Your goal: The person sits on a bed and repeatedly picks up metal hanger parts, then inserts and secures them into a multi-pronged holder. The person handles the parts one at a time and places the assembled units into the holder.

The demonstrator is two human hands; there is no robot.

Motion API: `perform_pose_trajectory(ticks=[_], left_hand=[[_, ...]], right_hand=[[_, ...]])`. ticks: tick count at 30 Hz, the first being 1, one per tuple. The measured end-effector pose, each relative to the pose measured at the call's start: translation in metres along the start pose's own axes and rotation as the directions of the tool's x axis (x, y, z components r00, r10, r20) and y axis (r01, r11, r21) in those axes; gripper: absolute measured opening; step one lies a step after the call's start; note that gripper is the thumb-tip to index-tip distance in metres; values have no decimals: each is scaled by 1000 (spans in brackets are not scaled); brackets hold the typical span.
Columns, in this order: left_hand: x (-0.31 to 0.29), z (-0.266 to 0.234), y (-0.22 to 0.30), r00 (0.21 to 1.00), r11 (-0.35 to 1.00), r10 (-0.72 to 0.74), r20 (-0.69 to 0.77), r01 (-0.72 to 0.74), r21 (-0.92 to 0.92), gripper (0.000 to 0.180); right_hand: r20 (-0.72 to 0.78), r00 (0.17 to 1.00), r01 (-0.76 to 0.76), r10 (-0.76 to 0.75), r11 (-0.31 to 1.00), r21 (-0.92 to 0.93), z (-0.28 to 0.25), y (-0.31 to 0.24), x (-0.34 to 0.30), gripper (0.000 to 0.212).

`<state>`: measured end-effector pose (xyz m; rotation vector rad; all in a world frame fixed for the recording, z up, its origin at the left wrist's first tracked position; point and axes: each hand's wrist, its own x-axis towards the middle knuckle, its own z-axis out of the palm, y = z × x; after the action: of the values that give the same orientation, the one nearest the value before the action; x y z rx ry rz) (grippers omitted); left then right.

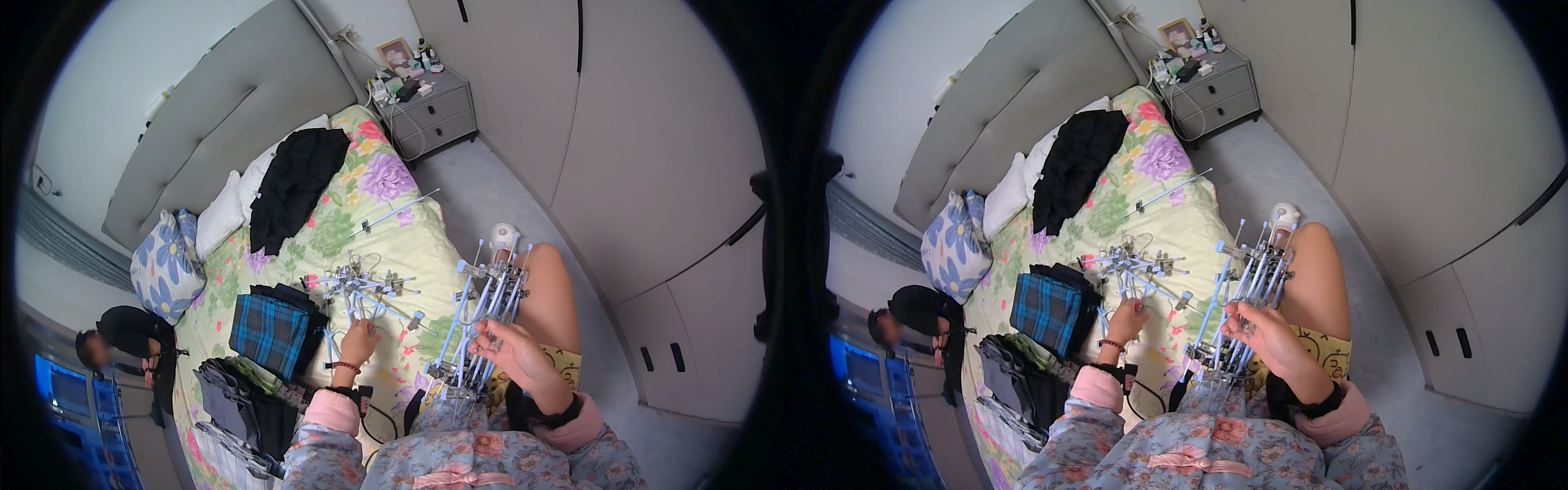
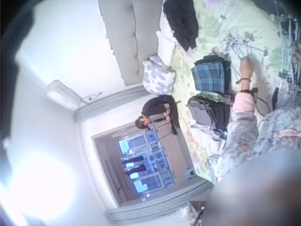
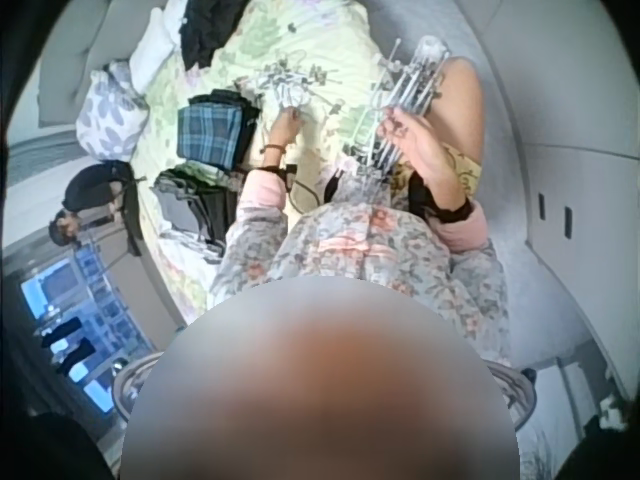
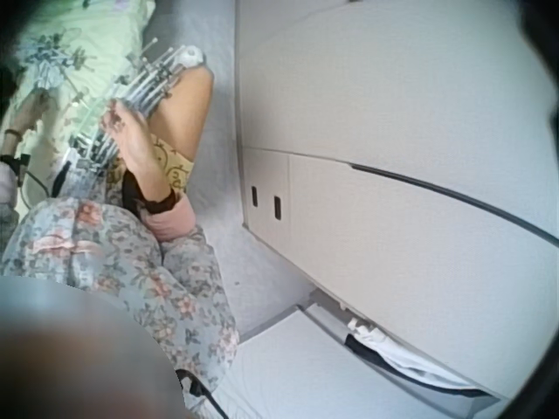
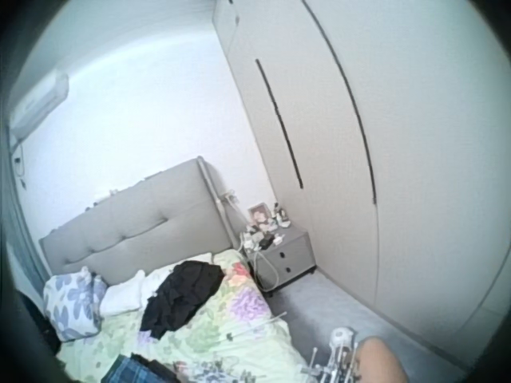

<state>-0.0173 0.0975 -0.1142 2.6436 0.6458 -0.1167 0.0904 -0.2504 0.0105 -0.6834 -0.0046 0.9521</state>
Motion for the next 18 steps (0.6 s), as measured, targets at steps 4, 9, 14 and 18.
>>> perform_pose_trajectory(ticks=[4, 9, 14, 18], left_hand=[[-8, 14, 0, 975, 952, 106, -197, -42, 302, 17], [-17, -6, 5, 888, 955, 220, -404, -112, 275, 7], [-19, -41, 11, 844, 981, 128, -520, -29, 194, 4], [-12, -49, 11, 834, 992, 32, -551, -95, -87, 7]], right_hand=[[-10, 1000, 10, -10, 1000, 16, 0, -1, -4, 24], [19, 999, 29, -30, 999, 22, -2, -1, -4, 30], [-23, 1000, 6, -6, 1000, 6, 1, 0, -5, 25], [-18, 1000, 12, -12, 1000, 17, 3, -3, -7, 25]])
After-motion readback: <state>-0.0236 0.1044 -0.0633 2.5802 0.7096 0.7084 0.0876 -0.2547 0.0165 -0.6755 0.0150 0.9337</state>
